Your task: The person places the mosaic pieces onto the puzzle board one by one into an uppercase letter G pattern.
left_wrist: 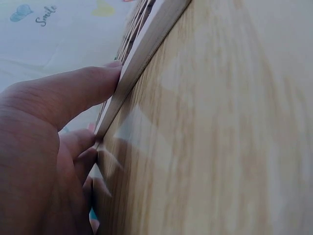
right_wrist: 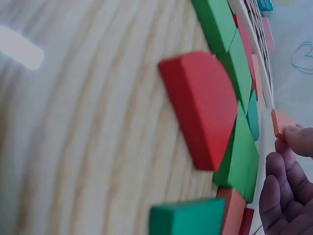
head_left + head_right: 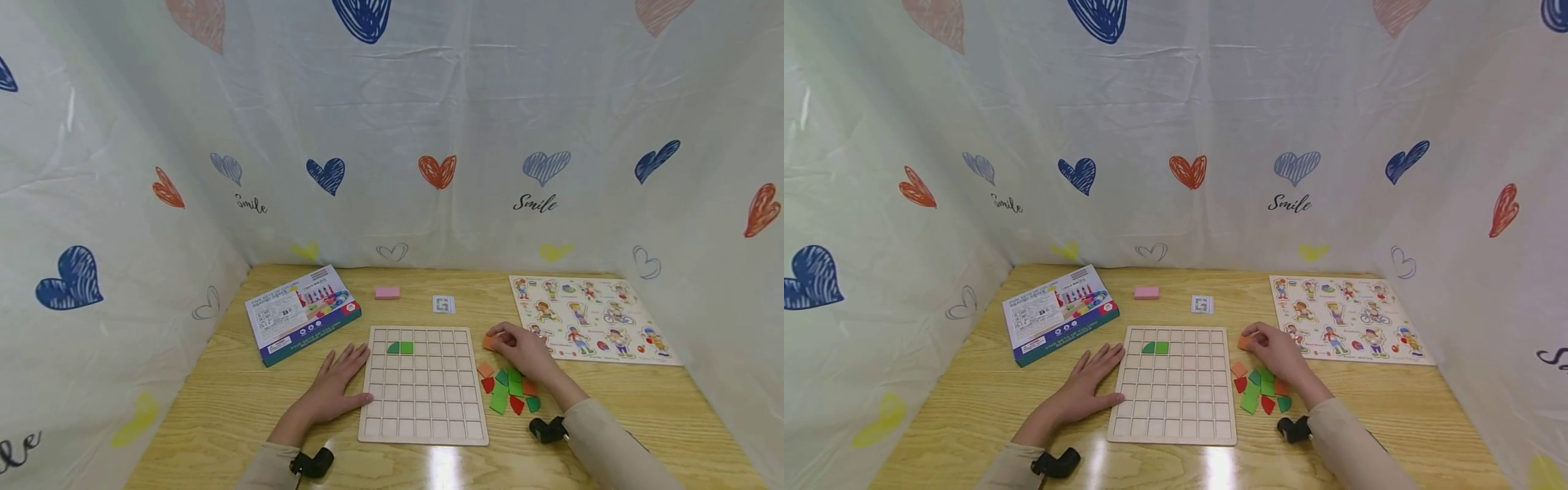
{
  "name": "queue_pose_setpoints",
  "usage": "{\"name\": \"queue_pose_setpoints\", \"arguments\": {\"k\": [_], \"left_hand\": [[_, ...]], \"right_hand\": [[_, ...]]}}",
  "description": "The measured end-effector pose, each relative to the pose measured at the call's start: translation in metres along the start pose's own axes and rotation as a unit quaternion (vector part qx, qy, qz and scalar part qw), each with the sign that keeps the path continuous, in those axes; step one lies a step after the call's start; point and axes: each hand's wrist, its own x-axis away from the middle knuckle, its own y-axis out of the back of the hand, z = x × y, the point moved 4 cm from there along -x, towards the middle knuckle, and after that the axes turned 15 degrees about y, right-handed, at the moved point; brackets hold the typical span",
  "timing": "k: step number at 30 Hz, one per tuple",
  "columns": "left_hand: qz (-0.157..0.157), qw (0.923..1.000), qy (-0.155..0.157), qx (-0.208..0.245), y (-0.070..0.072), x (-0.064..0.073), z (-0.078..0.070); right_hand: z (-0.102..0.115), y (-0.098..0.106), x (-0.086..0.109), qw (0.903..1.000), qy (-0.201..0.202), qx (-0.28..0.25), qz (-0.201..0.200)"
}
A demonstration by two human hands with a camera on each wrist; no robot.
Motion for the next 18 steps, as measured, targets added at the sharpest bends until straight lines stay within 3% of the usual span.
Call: {"name": "queue_pose_setpoints", "arguments": {"k": [8,18], "left_hand": [[-0.001,1.0,0.003,-0.002,-0.001,-0.001,0.001],[0.0,1.0,0.002,-0.002,-0.001,-0.001,0.001]], "right_hand": [[0.012,-0.006,-0.009,0.9992,0.005,-0.039,-0.006],[0.031,-0.028,-0.026,0.9979,0.023,-0.061,0.006]]}}
